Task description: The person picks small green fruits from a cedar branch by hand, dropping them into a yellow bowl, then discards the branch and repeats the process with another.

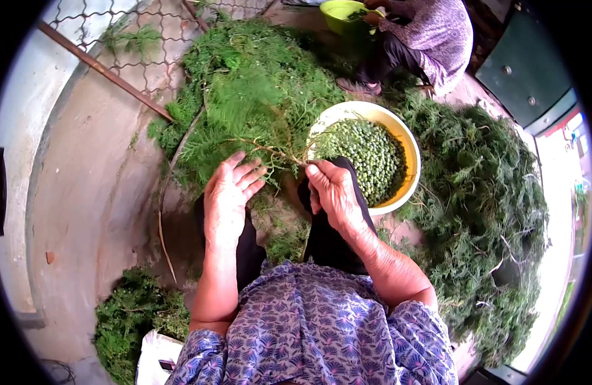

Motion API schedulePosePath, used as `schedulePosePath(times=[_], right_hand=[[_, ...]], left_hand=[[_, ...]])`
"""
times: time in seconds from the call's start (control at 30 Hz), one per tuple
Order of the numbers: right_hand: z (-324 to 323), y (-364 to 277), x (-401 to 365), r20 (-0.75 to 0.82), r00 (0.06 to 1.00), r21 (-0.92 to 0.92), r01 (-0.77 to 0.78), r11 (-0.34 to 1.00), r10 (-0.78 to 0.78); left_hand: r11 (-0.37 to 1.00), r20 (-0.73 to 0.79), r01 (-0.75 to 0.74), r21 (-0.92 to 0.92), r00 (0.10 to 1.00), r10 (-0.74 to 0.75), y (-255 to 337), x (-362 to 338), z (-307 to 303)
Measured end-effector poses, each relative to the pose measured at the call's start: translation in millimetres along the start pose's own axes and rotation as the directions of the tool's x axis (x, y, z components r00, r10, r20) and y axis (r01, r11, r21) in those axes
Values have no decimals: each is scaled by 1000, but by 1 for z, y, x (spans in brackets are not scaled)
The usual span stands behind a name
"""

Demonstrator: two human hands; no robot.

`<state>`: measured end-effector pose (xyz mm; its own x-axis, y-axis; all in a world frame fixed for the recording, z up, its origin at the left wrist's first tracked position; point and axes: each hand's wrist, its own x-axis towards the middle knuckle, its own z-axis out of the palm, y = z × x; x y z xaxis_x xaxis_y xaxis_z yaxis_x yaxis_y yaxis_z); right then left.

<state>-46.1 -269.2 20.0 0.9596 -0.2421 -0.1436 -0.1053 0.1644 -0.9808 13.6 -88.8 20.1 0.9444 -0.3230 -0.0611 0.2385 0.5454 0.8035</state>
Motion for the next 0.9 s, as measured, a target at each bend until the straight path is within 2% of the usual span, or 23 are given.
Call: schedulePosePath(times=[0.07, 0.1, 0.13, 0.17, 0.23, 0.33, 0.4, 0.47, 0.53, 0.6, 0.67, 0.7, 0.73, 0.77, 0.8, 0.87, 0.9], right_hand=[[-11, -3, 2, 5, 997, 158, -72, 985, 72], [-17, -3, 4, 12, 993, 252, -120, 960, 121], [-24, -3, 4, 23, 985, 344, -169, 924, 171], [-30, -2, 2, -1, 984, 348, -165, 923, 177], [-39, -4, 2, 47, 976, 468, -212, 858, 215], [-57, -10, -2, -12, 971, 513, -199, 835, 239], [-76, -11, -6, -74, 971, 522, -155, 838, 226], [-100, -21, -14, -222, 954, 513, -60, 856, 200], [-148, -21, -26, -327, 941, 509, 100, 855, 85], [-194, -36, -46, -613, 786, 449, 263, 854, 80], [-251, -48, -76, -832, 553, 319, 537, 781, -40], [-270, -57, -92, -927, 333, 55, 577, 815, -173], [-290, -67, -109, -943, 104, -211, 549, 809, -316], [-329, -63, -131, -926, -28, -362, 342, 867, -375], [-367, -52, -152, -881, -138, -468, 105, 878, -453], [-404, -20, -177, -784, -298, -535, -118, 836, -544], [-362, -30, -182, -850, -161, -455, -255, 853, -502]], left_hand=[[996, 51, -14, -85, 999, 18, 1, -1, -4], [996, -9, -36, -87, 999, 35, 3, -2, 2], [999, 10, -52, -18, 999, 52, 4, -2, 2], [998, 11, -54, -11, 998, 54, 6, -3, 3], [998, 13, -54, 28, 998, 54, 15, -6, 11], [990, 2, -84, 112, 996, 85, 21, -9, 23], [941, 47, -150, 302, 989, 143, 33, -18, 43], [807, 226, -267, 527, 959, 170, 53, -32, 70], [720, 330, -387, 576, 916, 228, 69, -54, 100], [767, 451, -490, 415, 842, 295, 79, -70, 126], [655, 720, -664, 360, 644, 258, 92, -76, 143], [573, 692, -770, 280, 576, 435, 81, -90, 162], [617, 745, -741, 265, 564, 356, 86, -98, 174], [688, 901, -678, 258, 426, 82, 105, -93, 183], [692, 903, -676, 253, 422, 82, 101, -102, 188], [686, 753, -695, 214, 565, 338, 89, -132, 203], [669, 759, -712, 214, 552, 345, 89, -135, 206]])
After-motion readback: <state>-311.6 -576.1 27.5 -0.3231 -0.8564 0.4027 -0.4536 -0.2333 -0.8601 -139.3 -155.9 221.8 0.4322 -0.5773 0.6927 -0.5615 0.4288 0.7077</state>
